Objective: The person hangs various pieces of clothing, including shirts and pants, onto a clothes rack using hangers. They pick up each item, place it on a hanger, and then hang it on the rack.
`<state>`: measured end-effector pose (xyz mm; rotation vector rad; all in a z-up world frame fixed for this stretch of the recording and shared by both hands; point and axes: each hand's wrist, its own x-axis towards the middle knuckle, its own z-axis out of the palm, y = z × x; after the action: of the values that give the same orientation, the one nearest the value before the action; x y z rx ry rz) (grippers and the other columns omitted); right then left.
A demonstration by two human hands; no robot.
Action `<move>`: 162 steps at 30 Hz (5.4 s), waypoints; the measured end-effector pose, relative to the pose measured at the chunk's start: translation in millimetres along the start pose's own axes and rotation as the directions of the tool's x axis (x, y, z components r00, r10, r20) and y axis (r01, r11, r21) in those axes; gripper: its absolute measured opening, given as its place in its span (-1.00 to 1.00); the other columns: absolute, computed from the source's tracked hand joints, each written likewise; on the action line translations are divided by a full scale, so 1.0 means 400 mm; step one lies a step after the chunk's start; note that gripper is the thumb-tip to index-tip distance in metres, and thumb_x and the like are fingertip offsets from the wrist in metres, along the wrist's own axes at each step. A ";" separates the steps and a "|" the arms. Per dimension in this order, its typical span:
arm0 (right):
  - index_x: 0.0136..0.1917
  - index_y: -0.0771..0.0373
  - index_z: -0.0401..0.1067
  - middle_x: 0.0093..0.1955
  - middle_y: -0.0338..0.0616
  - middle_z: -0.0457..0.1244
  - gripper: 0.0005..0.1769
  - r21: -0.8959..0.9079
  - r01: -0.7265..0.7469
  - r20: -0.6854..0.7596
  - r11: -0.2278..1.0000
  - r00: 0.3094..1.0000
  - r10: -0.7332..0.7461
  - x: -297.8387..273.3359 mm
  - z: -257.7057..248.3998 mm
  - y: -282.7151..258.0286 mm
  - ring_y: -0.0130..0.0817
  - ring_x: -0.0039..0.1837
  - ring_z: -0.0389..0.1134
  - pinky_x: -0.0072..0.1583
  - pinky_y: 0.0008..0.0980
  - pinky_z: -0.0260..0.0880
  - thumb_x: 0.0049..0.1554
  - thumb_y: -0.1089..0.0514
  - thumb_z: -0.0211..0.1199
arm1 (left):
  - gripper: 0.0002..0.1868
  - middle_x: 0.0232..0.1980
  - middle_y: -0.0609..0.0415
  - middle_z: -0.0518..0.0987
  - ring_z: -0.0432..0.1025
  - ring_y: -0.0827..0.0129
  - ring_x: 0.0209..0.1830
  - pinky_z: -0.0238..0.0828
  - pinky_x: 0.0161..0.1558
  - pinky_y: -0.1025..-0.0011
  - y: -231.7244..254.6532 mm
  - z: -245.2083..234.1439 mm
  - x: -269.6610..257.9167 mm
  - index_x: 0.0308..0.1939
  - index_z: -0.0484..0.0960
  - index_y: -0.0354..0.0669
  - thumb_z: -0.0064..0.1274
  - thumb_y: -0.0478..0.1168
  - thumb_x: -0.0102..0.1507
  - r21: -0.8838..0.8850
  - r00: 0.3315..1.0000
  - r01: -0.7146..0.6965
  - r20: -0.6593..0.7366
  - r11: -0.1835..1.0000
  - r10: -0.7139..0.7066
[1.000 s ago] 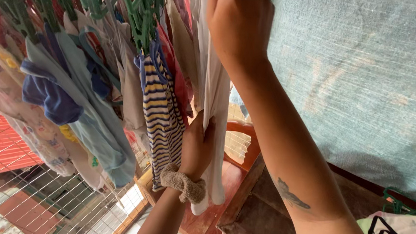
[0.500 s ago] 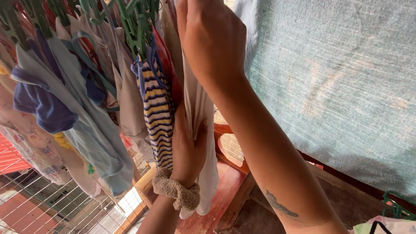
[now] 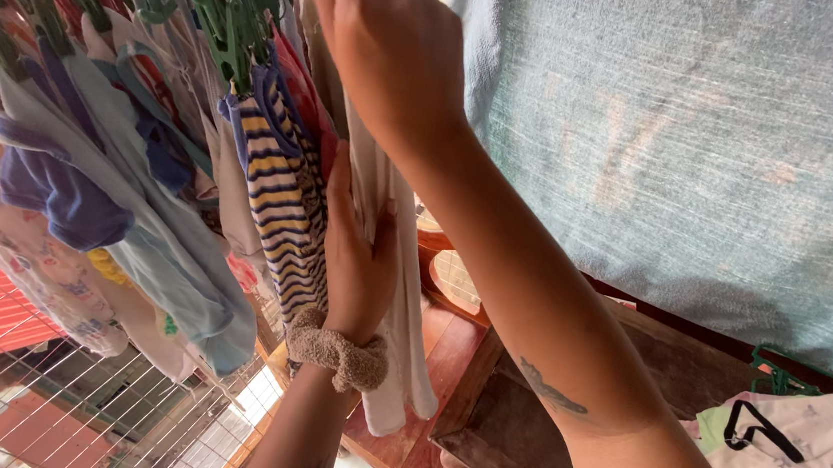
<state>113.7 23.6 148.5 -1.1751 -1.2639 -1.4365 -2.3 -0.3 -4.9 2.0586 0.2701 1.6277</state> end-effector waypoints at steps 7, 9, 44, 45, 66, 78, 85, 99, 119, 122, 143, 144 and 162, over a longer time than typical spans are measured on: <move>0.45 0.36 0.18 -0.11 -0.10 0.36 -0.28 0.197 -0.047 0.067 0.979 0.997 0.034 -0.030 -0.120 -0.093 -0.36 -0.18 0.41 -0.23 -0.48 0.40 0.32 -0.20 0.32 | -0.28 0.69 -0.16 0.12 0.14 0.09 0.66 0.09 0.70 0.18 0.018 -0.048 0.008 0.66 -0.08 -0.29 -0.07 -0.44 0.50 -0.013 0.992 -0.071 -0.104 0.997 0.069; 0.46 0.29 0.21 0.01 -0.13 0.38 -0.36 0.248 -0.116 0.126 0.962 0.988 0.086 -0.071 -0.186 -0.103 -0.39 -0.03 0.45 -0.08 -0.50 0.48 0.38 -0.17 0.31 | -0.31 0.68 -0.16 0.06 0.02 0.05 0.70 -0.04 0.69 0.14 0.038 -0.055 -0.005 0.67 -0.06 -0.28 -0.10 -0.37 0.52 0.144 0.980 -0.108 -0.153 0.984 0.130; 0.47 0.34 0.23 0.45 0.07 0.23 -0.50 -0.369 -0.867 -0.148 0.335 0.411 0.899 -0.671 -1.555 0.076 -0.13 0.49 0.28 0.44 -0.20 0.29 0.36 0.05 0.03 | -0.33 0.68 -0.20 0.12 -0.04 0.08 0.72 -0.17 0.61 0.18 0.730 0.687 -0.647 0.61 0.05 -0.33 -0.20 -0.11 0.48 -0.638 0.618 0.656 0.761 0.403 0.199; 0.47 0.33 0.25 0.45 0.06 0.24 -0.51 -0.396 -0.862 -0.154 0.317 0.403 0.902 -0.679 -1.584 0.098 -0.13 0.48 0.29 0.43 -0.21 0.29 0.36 0.06 0.03 | -0.34 0.67 -0.20 0.12 -0.04 0.08 0.72 -0.17 0.61 0.18 0.750 0.713 -0.661 0.60 0.06 -0.33 -0.20 -0.12 0.48 -0.635 0.617 0.654 0.762 0.411 0.197; 0.35 0.23 0.38 0.34 -0.03 0.29 -0.52 -0.916 -0.387 -0.078 0.107 0.433 0.898 -0.930 -1.911 0.404 -0.02 0.37 0.28 0.33 -0.07 0.28 0.23 0.01 0.23 | -0.34 0.62 -0.19 0.21 0.09 0.01 0.63 0.00 0.53 0.13 0.873 1.006 -0.839 0.57 0.15 -0.23 -0.16 -0.02 0.45 -0.476 0.566 0.555 0.817 0.683 0.110; 0.05 0.29 0.51 0.05 0.01 0.34 -0.69 -0.789 -0.614 -0.192 -0.031 0.198 0.961 -0.918 -1.969 0.387 -0.06 0.12 0.36 0.12 -0.13 0.37 0.13 0.05 0.37 | -0.41 0.53 -0.20 0.30 0.16 -0.04 0.56 0.08 0.48 0.11 0.885 1.048 -0.843 0.43 0.38 -0.23 0.04 -0.08 0.36 -0.411 0.572 0.428 0.813 0.805 0.111; -0.06 0.33 0.49 -0.19 -0.10 0.40 -0.77 -0.526 -0.844 -0.104 0.106 0.188 0.977 -0.761 -1.859 0.263 -0.42 -0.18 0.41 -0.13 -0.45 0.37 0.10 0.14 0.39 | -0.40 0.55 -0.22 0.28 0.06 -0.10 0.63 -0.01 0.52 0.05 0.883 0.983 -0.771 0.43 0.38 -0.28 0.08 -0.11 0.36 -0.451 0.690 0.327 0.714 0.831 0.116; 0.35 0.41 0.42 0.37 0.10 0.35 -0.50 0.043 -0.969 0.496 0.244 0.232 0.836 -0.628 -1.428 0.083 -0.17 0.43 0.34 0.42 -0.26 0.16 0.27 0.06 0.04 | -0.29 0.67 -0.26 0.07 -0.02 -0.03 0.72 -0.04 0.61 0.13 0.638 0.601 -0.532 0.55 0.20 -0.41 0.01 -0.10 0.41 -0.474 0.931 0.252 0.356 0.844 -0.078; 0.46 0.45 0.28 0.38 0.15 0.30 -0.56 0.387 -0.698 0.345 0.603 0.716 0.607 -0.410 -0.603 -0.036 -0.14 0.41 0.36 0.36 -0.26 0.38 0.42 0.16 -0.04 | -0.23 0.74 -0.19 -0.03 -0.17 0.02 0.78 -0.24 0.66 0.10 0.241 0.164 -0.185 0.65 -0.03 -0.31 -0.10 -0.31 0.38 -0.430 0.917 0.233 0.395 0.872 -0.050; 0.43 0.40 0.34 0.33 0.09 0.36 -0.54 0.431 -0.711 0.382 0.556 0.701 0.602 -0.346 -0.483 -0.014 -0.15 0.35 0.43 0.34 -0.24 0.44 0.42 0.07 -0.06 | -0.24 0.74 -0.15 -0.04 -0.17 0.06 0.76 -0.21 0.63 0.12 0.185 0.152 -0.153 0.64 -0.01 -0.28 -0.19 -0.35 0.35 -0.414 0.908 0.325 0.387 0.850 -0.158; 0.58 0.30 0.17 0.46 0.10 0.27 -0.28 0.468 -0.618 0.348 0.632 0.786 0.511 -0.115 -0.047 0.110 -0.08 0.47 0.38 0.45 -0.18 0.41 0.42 -0.26 -0.20 | -0.36 0.52 -0.20 0.34 0.24 0.02 0.55 0.21 0.46 0.15 0.009 0.152 0.023 0.52 0.21 -0.31 0.06 -0.36 0.38 -0.142 0.994 0.073 0.089 0.987 -0.061; 0.60 0.32 0.13 0.49 0.14 0.22 -0.27 0.463 -0.606 0.342 0.647 0.796 0.500 -0.117 -0.046 0.110 -0.04 0.51 0.33 0.48 -0.16 0.37 0.43 -0.26 -0.20 | -0.35 0.53 -0.20 0.33 0.23 0.01 0.56 0.21 0.46 0.15 0.013 0.151 0.024 0.53 0.20 -0.31 0.06 -0.36 0.37 -0.145 0.995 0.069 0.088 0.987 -0.057; 0.73 0.32 -0.27 0.79 0.18 -0.27 -0.09 0.428 -0.711 0.498 0.558 0.700 0.511 -0.312 -0.382 0.063 0.04 0.77 -0.10 0.64 0.01 0.09 0.43 -0.36 -0.21 | -0.14 0.68 -0.35 -0.09 -0.18 -0.18 0.72 -0.23 0.63 -0.08 0.119 0.241 -0.169 0.62 -0.06 -0.35 0.04 -0.33 0.32 0.055 0.995 -0.061 0.082 0.997 0.056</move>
<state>144.9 -128.2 24.3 -1.2417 -1.1922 -0.2590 64.5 -96.1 -54.7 2.1888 0.2328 1.5834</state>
